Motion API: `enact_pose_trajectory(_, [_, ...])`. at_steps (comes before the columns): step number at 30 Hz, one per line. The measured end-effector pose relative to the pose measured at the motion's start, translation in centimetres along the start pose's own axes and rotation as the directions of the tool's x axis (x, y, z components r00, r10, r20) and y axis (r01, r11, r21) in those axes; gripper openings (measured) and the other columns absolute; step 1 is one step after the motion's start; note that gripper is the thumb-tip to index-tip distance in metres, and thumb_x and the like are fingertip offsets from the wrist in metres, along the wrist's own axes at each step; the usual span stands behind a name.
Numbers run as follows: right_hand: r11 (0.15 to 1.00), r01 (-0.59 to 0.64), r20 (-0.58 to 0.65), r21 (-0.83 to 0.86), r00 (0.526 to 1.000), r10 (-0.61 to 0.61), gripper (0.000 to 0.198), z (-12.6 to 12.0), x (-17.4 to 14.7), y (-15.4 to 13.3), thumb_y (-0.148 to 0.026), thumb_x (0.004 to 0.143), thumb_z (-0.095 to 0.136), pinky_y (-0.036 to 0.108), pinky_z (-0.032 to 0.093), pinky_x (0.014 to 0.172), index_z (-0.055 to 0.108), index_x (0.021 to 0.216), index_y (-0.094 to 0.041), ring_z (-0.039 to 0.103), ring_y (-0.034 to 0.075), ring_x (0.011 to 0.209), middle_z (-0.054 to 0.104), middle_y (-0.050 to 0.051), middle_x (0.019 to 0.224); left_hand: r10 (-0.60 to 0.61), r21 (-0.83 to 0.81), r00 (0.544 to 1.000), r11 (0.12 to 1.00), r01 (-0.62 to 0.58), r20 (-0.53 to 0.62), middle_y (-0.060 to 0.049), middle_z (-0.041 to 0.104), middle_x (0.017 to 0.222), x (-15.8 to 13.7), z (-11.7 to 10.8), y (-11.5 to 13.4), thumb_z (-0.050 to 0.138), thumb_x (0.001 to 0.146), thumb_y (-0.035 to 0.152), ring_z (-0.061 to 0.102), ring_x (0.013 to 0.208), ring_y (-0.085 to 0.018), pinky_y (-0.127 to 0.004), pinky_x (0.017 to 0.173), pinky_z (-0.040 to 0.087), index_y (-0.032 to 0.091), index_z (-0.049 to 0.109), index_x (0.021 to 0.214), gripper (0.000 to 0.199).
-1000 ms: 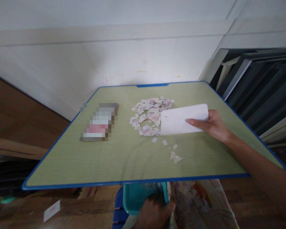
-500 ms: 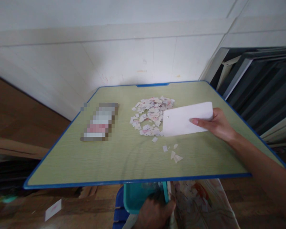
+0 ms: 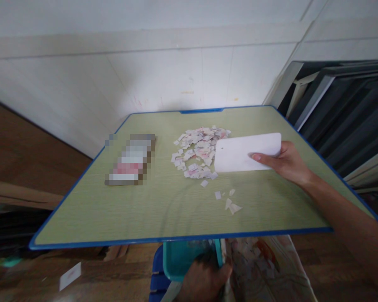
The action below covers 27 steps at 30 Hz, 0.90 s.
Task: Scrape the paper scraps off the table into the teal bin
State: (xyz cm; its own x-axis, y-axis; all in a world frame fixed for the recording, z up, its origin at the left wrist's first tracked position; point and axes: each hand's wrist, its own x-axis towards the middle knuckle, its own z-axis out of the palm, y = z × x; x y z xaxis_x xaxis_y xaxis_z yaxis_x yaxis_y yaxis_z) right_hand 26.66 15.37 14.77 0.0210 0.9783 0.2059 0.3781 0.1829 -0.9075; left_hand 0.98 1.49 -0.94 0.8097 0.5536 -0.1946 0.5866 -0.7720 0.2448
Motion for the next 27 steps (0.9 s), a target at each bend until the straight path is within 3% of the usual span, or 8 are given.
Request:
enact_pose_trajectory(4, [0.998, -0.056, 0.06, 0.017, 0.997, 0.055, 0.018, -0.05, -0.08, -0.06, -0.029, 0.059, 0.064, 0.019, 0.042, 0.045, 0.063, 0.073, -0.017, 0.054, 0.011, 0.054, 0.064, 0.0, 0.071, -0.01, 0.006, 1.0, 1.0, 0.01, 0.02, -0.007, 0.057, 0.085, 0.06, 0.0, 0.01, 0.046, 0.074, 0.023, 0.054, 0.076, -0.022, -0.033, 0.062, 0.044, 0.025, 0.029, 0.117, 0.046])
enact_pose_trajectory(9, [0.998, -0.035, -0.028, 0.043, 0.999, 0.036, 0.024, -0.19, -0.19, -0.36, -0.027, 0.061, 0.062, 0.019, 0.043, 0.05, 0.062, 0.081, -0.015, 0.055, 0.01, 0.059, 0.063, 0.001, 0.079, -0.005, 0.056, 0.999, 0.998, 0.004, 0.034, -0.006, 0.057, 0.079, 0.11, -0.29, 0.06, 0.045, 0.076, 0.021, 0.054, 0.068, -0.021, -0.031, 0.055, 0.044, 0.025, 0.03, 0.116, 0.044])
enact_pose_trajectory(15, [0.998, -0.067, 0.081, 0.016, 0.995, 0.065, 0.014, -0.19, -0.19, -0.08, -0.028, 0.058, 0.065, 0.02, 0.042, 0.043, 0.063, 0.067, -0.018, 0.055, 0.011, 0.052, 0.064, 0.0, 0.068, 0.0, 0.06, 1.0, 0.998, -0.001, 0.02, -0.006, 0.057, 0.078, 0.13, -0.32, 0.07, 0.047, 0.074, 0.023, 0.055, 0.067, -0.022, -0.032, 0.055, 0.044, 0.024, 0.027, 0.118, 0.048])
enact_pose_trajectory(20, [1.0, 0.009, -0.024, -0.005, 1.0, -0.009, 0.017, -0.05, 0.01, -0.01, -0.029, 0.058, 0.064, 0.024, 0.045, 0.045, 0.064, 0.074, -0.023, 0.057, 0.014, 0.056, 0.065, 0.0, 0.075, 0.0, 0.049, 1.0, 0.999, 0.001, -0.01, -0.005, 0.057, 0.079, 0.14, -0.18, 0.02, 0.047, 0.073, 0.02, 0.055, 0.068, -0.023, -0.033, 0.056, 0.044, 0.025, 0.026, 0.118, 0.049])
enact_pose_trajectory(27, [1.0, 0.006, 0.011, -0.007, 1.0, -0.006, 0.023, 0.62, 0.23, 0.3, -0.035, 0.058, 0.063, 0.025, 0.046, 0.049, 0.064, 0.077, -0.021, 0.057, 0.015, 0.06, 0.065, 0.0, 0.077, -0.008, 0.016, 1.0, 1.0, 0.008, 0.007, -0.007, 0.057, 0.085, 0.08, -0.49, 0.05, 0.048, 0.073, 0.019, 0.054, 0.074, -0.023, -0.034, 0.06, 0.044, 0.026, 0.029, 0.117, 0.049])
